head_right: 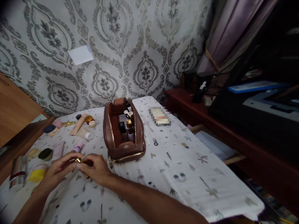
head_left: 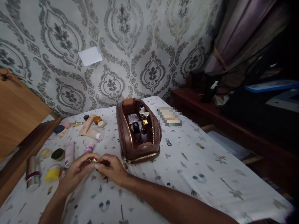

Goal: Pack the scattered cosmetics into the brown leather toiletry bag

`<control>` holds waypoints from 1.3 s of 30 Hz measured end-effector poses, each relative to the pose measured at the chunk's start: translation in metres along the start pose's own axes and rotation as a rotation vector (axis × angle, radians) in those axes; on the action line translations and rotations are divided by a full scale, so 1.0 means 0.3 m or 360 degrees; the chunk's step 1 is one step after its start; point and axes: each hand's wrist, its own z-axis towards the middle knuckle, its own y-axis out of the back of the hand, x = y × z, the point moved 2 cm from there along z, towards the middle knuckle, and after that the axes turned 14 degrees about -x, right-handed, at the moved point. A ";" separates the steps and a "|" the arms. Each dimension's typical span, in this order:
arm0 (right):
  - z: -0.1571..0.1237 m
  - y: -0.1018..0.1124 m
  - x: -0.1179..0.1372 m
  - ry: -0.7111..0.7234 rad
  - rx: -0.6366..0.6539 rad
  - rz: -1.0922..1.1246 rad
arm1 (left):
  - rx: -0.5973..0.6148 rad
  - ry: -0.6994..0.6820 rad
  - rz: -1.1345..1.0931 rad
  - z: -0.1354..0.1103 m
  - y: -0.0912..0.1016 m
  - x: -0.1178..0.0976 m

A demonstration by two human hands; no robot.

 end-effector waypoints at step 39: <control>0.101 0.454 0.661 0.0598 -0.0162 -0.1187 | 0.0335 -0.0816 0.0416 -0.079 -0.433 -0.246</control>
